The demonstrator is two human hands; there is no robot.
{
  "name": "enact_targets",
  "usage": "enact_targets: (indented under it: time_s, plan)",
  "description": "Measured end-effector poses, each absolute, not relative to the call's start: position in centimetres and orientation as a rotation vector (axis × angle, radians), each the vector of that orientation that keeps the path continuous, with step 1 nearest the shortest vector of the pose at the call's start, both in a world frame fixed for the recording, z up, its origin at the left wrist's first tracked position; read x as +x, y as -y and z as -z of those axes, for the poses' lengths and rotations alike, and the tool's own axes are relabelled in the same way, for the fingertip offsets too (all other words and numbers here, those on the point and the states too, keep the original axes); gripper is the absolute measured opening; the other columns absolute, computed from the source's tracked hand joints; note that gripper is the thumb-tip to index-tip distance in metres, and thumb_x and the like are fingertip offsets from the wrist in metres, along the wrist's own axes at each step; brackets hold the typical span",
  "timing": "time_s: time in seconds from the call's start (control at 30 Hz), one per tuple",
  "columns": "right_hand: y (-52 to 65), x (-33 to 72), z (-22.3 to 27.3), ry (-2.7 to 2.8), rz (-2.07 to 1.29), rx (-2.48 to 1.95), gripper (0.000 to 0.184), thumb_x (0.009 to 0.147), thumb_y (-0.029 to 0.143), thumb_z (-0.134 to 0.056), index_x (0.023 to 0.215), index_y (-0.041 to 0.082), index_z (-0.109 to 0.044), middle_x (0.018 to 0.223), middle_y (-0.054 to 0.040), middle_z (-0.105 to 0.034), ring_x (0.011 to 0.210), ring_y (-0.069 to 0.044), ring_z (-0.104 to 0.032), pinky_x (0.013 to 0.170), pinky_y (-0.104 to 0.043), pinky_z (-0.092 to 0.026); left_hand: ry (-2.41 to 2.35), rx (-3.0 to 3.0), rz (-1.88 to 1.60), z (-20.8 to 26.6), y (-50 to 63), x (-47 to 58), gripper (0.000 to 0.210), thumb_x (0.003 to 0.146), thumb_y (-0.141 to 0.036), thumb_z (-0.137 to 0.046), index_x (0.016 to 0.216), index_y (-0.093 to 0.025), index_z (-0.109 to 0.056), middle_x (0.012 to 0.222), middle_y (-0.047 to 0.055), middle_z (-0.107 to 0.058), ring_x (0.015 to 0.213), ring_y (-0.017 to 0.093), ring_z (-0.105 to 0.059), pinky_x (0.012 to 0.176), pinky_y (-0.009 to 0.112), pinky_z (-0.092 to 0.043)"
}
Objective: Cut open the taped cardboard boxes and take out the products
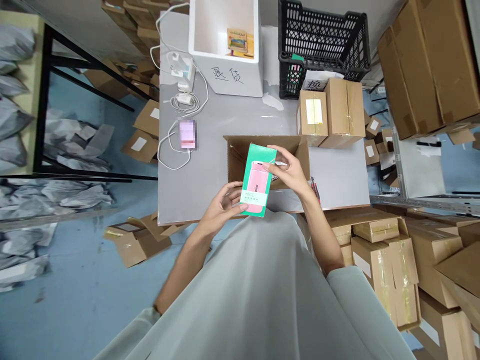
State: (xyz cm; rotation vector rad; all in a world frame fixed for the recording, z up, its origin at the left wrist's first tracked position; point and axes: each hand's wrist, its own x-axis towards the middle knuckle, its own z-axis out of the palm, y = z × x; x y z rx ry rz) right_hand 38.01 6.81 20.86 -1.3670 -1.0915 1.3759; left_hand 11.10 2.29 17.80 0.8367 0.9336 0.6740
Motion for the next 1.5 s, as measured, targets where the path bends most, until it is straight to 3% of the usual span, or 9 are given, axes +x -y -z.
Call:
enact_targets:
  time_s: [0.17, 0.33, 0.43, 0.57, 0.73, 0.9, 1.17, 1.33, 1.5]
  plan:
    - [-6.7, 37.9, -21.2, 1.123, -1.402, -1.362, 0.076, 0.081, 0.073, -0.092, 0.142, 0.035, -0.068, 0.123, -0.0064, -0.080, 0.112, -0.032, -0.080, 0.095, -0.049, -0.072, -0.930, 0.808, -0.678, -17.9, -2.1, 11.2, 0.070, 0.080, -0.038, -0.102, 0.138, -0.026, -0.064, 0.133, 0.011, -0.079, 0.119, 0.027, -0.076, 0.100, 0.038, -0.061]
    - [-6.4, 38.7, -21.3, 1.102, -1.478, -1.315, 0.071, 0.090, 0.070, -0.088, 0.149, 0.037, -0.065, 0.130, -0.0068, -0.079, 0.119, -0.029, -0.077, 0.099, -0.046, -0.071, -0.843, 0.540, -0.625, -16.9, -1.9, 10.0, 0.064, 0.083, -0.044, -0.096, 0.137, -0.026, -0.068, 0.124, 0.008, -0.082, 0.094, 0.023, -0.080, 0.081, 0.034, -0.066]
    - [-6.4, 38.9, -20.5, 1.045, -1.582, -1.247, 0.072, 0.092, 0.068, -0.086, 0.153, 0.039, -0.062, 0.136, -0.0059, -0.078, 0.127, -0.027, -0.075, 0.105, -0.046, -0.069, -0.796, 0.330, -0.617, -15.6, -1.8, 9.5, 0.052, 0.087, -0.049, -0.088, 0.130, -0.024, -0.073, 0.119, 0.008, -0.084, 0.093, 0.025, -0.080, 0.077, 0.035, -0.068]
    - [-6.4, 38.1, -19.5, 0.974, -1.689, -1.220, 0.075, 0.091, 0.070, -0.085, 0.155, 0.039, -0.060, 0.134, -0.0049, -0.080, 0.118, -0.026, -0.079, 0.104, -0.047, -0.070, -0.786, 0.239, -0.611, -14.2, -1.5, 9.2, 0.037, 0.090, -0.047, -0.080, 0.117, -0.022, -0.077, 0.111, 0.009, -0.085, 0.095, 0.028, -0.081, 0.078, 0.037, -0.068]
    - [-6.5, 37.1, -19.4, 0.945, -1.585, -1.290, 0.069, 0.084, 0.066, -0.092, 0.140, 0.034, -0.069, 0.127, -0.0058, -0.082, 0.114, -0.027, -0.079, 0.098, -0.044, -0.071, -0.793, 0.426, -0.525, -15.2, -1.5, 9.0, 0.061, 0.088, -0.047, -0.085, 0.142, -0.022, -0.074, 0.129, 0.013, -0.083, 0.113, 0.034, -0.081, 0.089, 0.042, -0.067]
    - [-6.3, 36.7, -19.6, 1.032, -1.446, -1.367, 0.072, 0.079, 0.067, -0.096, 0.138, 0.034, -0.071, 0.137, -0.0076, -0.076, 0.109, -0.028, -0.080, 0.092, -0.045, -0.072, -0.965, 0.752, -0.605, -17.0, -2.1, 9.3, 0.093, 0.083, -0.050, -0.097, 0.164, -0.028, -0.058, 0.146, 0.014, -0.076, 0.133, 0.037, -0.073, 0.101, 0.042, -0.064]
    - [-6.5, 37.6, -20.7, 1.080, -1.492, -1.313, 0.079, 0.086, 0.072, -0.090, 0.154, 0.040, -0.064, 0.140, -0.0060, -0.075, 0.120, -0.028, -0.076, 0.109, -0.049, -0.066, -0.875, 0.588, -0.616, -16.3, -1.5, 9.1, 0.086, 0.079, -0.058, -0.099, 0.152, -0.025, -0.068, 0.137, 0.015, -0.081, 0.122, 0.036, -0.079, 0.095, 0.042, -0.066]
    - [-6.3, 37.6, -20.7, 1.073, -1.578, -1.276, 0.074, 0.090, 0.078, -0.080, 0.151, 0.039, -0.067, 0.132, -0.0053, -0.079, 0.121, -0.031, -0.076, 0.096, -0.046, -0.069, -0.745, 0.403, -0.534, -15.6, -0.9, 9.3, 0.075, 0.084, -0.070, -0.089, 0.140, -0.021, -0.077, 0.132, 0.018, -0.082, 0.123, 0.041, -0.079, 0.098, 0.051, -0.066]
    - [-6.6, 37.5, -20.3, 1.065, -1.431, -1.367, 0.068, 0.084, 0.076, -0.087, 0.135, 0.033, -0.074, 0.122, -0.0053, -0.081, 0.113, -0.030, -0.077, 0.088, -0.042, -0.069, -0.861, 0.650, -0.584, -17.1, -2.2, 9.7, 0.084, 0.085, -0.052, -0.097, 0.159, -0.030, -0.065, 0.148, 0.015, -0.075, 0.131, 0.035, -0.075, 0.096, 0.038, -0.064]
